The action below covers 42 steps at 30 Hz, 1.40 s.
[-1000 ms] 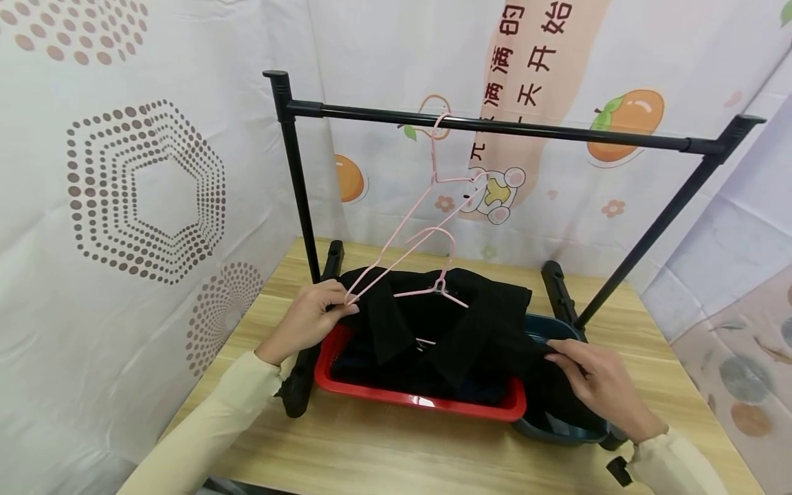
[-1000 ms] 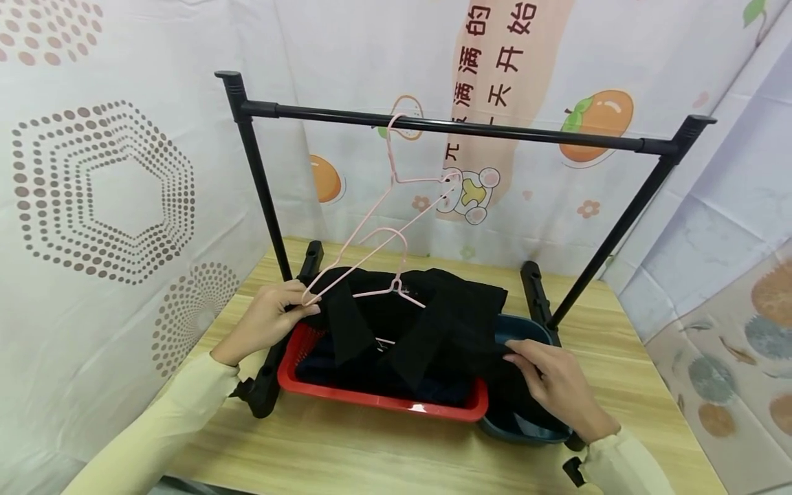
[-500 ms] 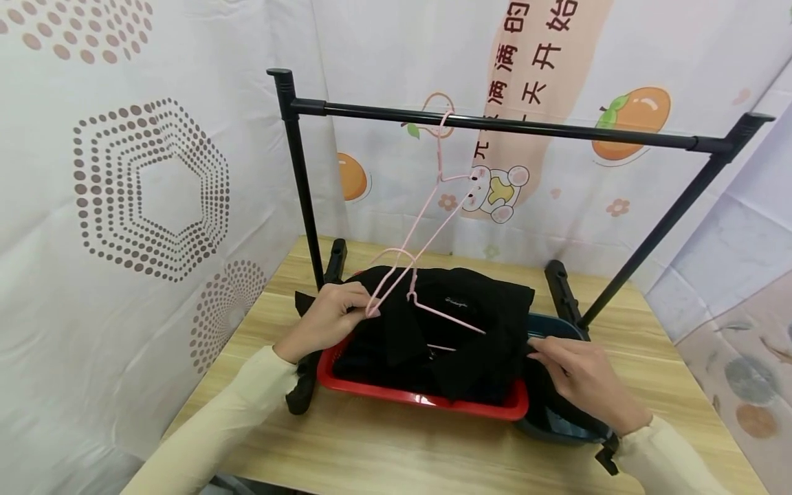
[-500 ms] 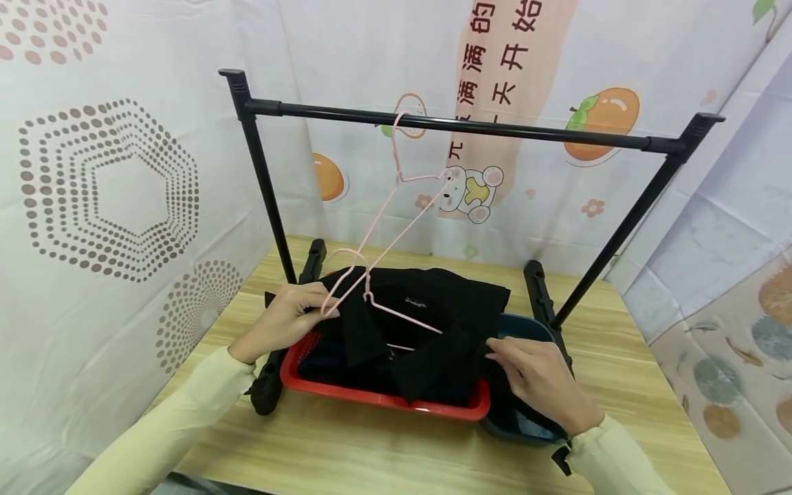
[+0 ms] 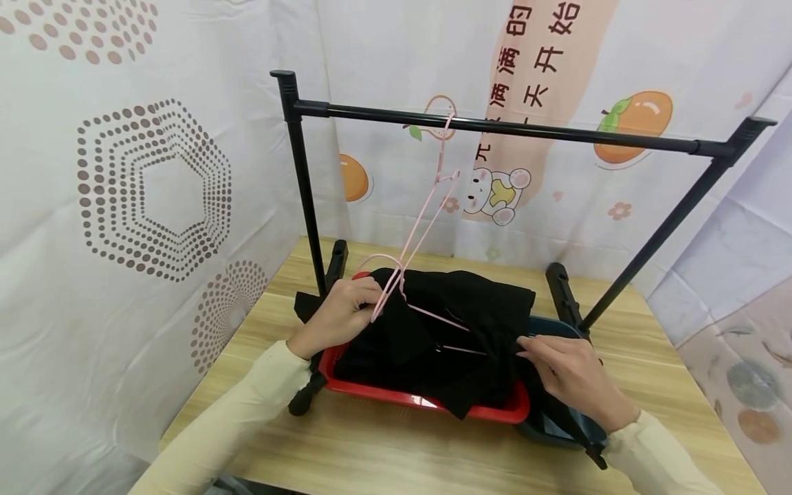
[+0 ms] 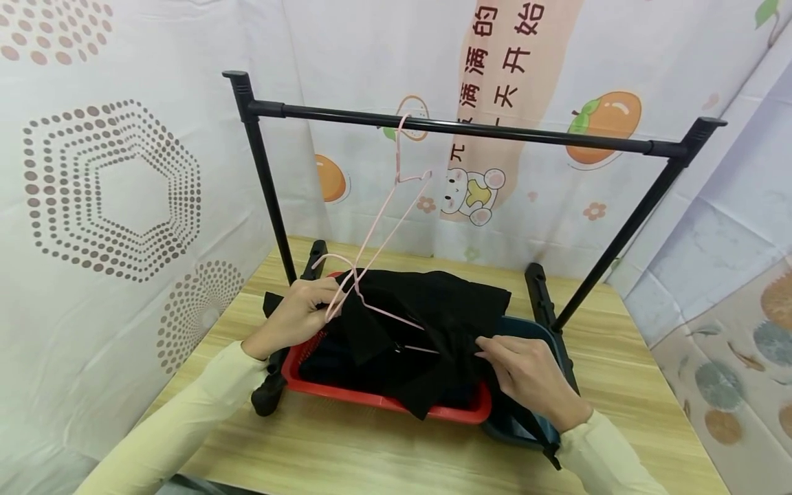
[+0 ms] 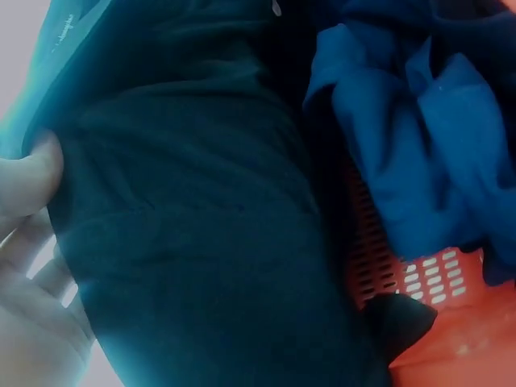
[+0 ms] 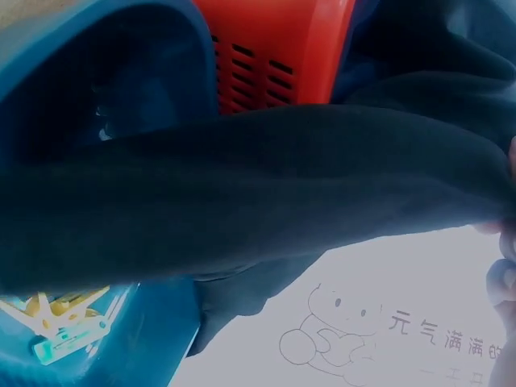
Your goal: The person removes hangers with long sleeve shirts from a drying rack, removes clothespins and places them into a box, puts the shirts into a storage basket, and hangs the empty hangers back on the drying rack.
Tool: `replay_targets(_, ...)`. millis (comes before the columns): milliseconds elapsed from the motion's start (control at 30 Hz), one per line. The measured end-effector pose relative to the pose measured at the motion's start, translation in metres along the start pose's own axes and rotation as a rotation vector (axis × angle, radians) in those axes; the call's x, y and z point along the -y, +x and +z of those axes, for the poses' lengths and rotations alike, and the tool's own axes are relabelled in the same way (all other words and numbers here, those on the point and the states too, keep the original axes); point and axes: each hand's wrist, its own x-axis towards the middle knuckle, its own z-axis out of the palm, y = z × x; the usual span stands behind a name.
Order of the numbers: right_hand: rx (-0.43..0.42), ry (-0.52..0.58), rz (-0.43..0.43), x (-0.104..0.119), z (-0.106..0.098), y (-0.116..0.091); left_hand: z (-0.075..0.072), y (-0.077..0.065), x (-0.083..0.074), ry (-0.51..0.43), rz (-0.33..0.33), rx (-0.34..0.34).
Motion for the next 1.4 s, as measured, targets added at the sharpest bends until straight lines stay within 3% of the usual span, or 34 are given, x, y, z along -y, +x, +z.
replay_targets(233,0.017,-0.002,0.005,-0.003,0.005,-0.003,0.001,-0.003,0.002,-0.025,-0.035,-0.056)
replay_targets(400,0.018,-0.004,0.058,-0.009,0.002,-0.013,0.0,-0.007,0.004,-0.059,-0.062,-0.065)
replay_targets(633,0.0,0.017,0.277,-0.028,-0.014,-0.039,-0.016,-0.013,0.003,-0.082,-0.242,-0.144)
replay_targets(733,0.032,-0.004,0.359,-0.033,-0.019,-0.043,-0.02,-0.013,0.001,-0.076,-0.261,-0.14)
replay_targets(900,0.058,-0.045,0.374,-0.025,-0.019,-0.028,-0.018,-0.011,-0.001,-0.077,-0.258,-0.131)
replay_targets(1067,-0.018,-0.078,0.274,-0.005,-0.013,-0.004,-0.016,-0.009,-0.001,-0.095,-0.284,-0.156)
replay_targets(1200,-0.034,-0.096,0.237,-0.001,-0.006,0.009,-0.016,-0.007,-0.002,-0.107,-0.263,-0.161)
replay_targets(1300,-0.072,-0.001,0.27,-0.005,-0.004,0.016,-0.019,-0.007,-0.003,-0.14,-0.262,-0.16)
replay_targets(1400,-0.072,0.212,0.417,-0.008,-0.008,0.02,-0.022,-0.009,-0.004,-0.212,-0.31,-0.174)
